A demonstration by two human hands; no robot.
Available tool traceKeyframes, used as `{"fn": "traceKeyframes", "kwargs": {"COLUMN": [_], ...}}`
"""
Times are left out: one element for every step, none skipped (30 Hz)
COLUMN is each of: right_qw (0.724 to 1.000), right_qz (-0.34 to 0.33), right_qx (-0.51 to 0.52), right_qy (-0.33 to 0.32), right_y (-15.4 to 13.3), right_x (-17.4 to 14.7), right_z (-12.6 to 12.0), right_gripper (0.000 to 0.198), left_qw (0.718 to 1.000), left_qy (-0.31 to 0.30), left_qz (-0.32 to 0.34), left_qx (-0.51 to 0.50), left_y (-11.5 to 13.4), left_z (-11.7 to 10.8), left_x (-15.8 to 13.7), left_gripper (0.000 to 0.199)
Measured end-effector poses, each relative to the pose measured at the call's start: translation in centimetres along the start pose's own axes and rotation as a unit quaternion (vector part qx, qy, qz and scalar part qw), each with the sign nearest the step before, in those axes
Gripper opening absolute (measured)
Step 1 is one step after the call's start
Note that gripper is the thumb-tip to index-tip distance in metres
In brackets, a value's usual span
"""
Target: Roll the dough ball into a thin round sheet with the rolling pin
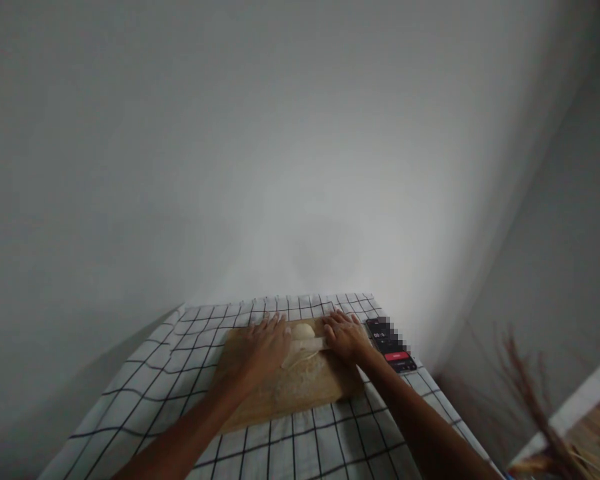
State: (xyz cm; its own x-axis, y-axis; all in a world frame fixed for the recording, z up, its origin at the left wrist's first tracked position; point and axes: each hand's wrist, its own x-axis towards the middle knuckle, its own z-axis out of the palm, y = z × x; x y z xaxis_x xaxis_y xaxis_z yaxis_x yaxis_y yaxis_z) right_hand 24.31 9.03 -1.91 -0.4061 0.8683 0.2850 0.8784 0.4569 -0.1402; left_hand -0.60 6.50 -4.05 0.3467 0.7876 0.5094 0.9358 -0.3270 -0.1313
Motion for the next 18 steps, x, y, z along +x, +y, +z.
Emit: {"fn": "traceKeyframes", "kwargs": {"right_qw": [1.000, 1.000, 1.000, 1.000, 1.000, 0.999, 0.999, 0.999, 0.998, 0.997, 0.997, 0.996, 0.996, 0.996, 0.997, 0.997, 0.998, 0.998], "right_qz": [0.005, 0.006, 0.002, -0.003, -0.007, -0.007, -0.005, -0.003, -0.001, 0.000, -0.003, -0.005, -0.008, -0.011, -0.014, -0.017, -0.020, -0.023], "right_qx": [0.002, 0.005, 0.008, 0.010, 0.013, 0.016, 0.020, 0.025, 0.032, 0.039, 0.045, 0.050, 0.052, 0.051, 0.048, 0.043, 0.037, 0.030], "right_qy": [0.004, 0.008, 0.012, 0.017, 0.022, 0.027, 0.034, 0.043, 0.052, 0.060, 0.066, 0.069, 0.069, 0.067, 0.065, 0.061, 0.056, 0.050], "right_y": [-0.2, -0.4, -0.6, -0.8, -1.0, -1.2, -1.4, -1.6, -1.7, -1.8, -1.9, -2.0, -2.0, -2.0, -1.9, -1.8, -1.7, -1.5], "right_x": [-0.7, -1.3, -2.0, -2.7, -3.4, -4.1, -4.7, -5.3, -5.8, -6.2, -6.5, -6.7, -6.7, -6.6, -6.2, -5.8, -5.1, -4.4], "right_z": [-0.1, -0.2, -0.3, -0.3, -0.3, -0.3, -0.2, -0.1, 0.0, 0.1, 0.1, 0.2, 0.1, 0.1, 0.0, -0.1, -0.2, -0.3], "right_gripper": [0.043, 0.042, 0.042, 0.043, 0.043, 0.043, 0.042, 0.042, 0.041, 0.041, 0.040, 0.040, 0.040, 0.039, 0.039, 0.039, 0.040, 0.041], "left_qw": [1.000, 1.000, 1.000, 0.999, 0.997, 0.995, 0.993, 0.991, 0.990, 0.990, 0.991, 0.993, 0.993, 0.994, 0.994, 0.994, 0.994, 0.995], "left_qy": [0.005, 0.010, 0.016, 0.021, 0.023, 0.025, 0.027, 0.029, 0.033, 0.037, 0.040, 0.040, 0.037, 0.032, 0.025, 0.015, 0.005, -0.004], "left_qz": [0.006, 0.010, 0.017, 0.037, 0.063, 0.089, 0.109, 0.122, 0.127, 0.123, 0.114, 0.105, 0.100, 0.099, 0.100, 0.101, 0.099, 0.090], "left_qx": [0.002, 0.006, 0.011, 0.016, 0.023, 0.033, 0.044, 0.052, 0.055, 0.054, 0.050, 0.046, 0.042, 0.039, 0.037, 0.036, 0.035, 0.034], "left_y": [0.1, 0.2, 0.3, 0.4, 0.5, 0.5, 0.6, 0.7, 0.7, 0.8, 0.9, 0.9, 0.9, 1.0, 1.0, 0.9, 0.8, 0.7], "left_z": [0.1, 0.1, 0.1, -0.1, -0.2, -0.4, -0.7, -0.9, -1.0, -1.2, -1.2, -1.3, -1.3, -1.4, -1.4, -1.5, -1.6, -1.8], "left_x": [-0.3, -0.7, -1.1, -1.6, -2.0, -2.3, -2.6, -2.9, -3.1, -3.3, -3.5, -3.6, -3.7, -3.7, -3.7, -3.6, -3.4, -3.1], "left_gripper": [0.041, 0.041, 0.041, 0.041, 0.042, 0.042, 0.043, 0.043, 0.043, 0.043, 0.044, 0.044, 0.044, 0.043, 0.042, 0.041, 0.041, 0.040]}}
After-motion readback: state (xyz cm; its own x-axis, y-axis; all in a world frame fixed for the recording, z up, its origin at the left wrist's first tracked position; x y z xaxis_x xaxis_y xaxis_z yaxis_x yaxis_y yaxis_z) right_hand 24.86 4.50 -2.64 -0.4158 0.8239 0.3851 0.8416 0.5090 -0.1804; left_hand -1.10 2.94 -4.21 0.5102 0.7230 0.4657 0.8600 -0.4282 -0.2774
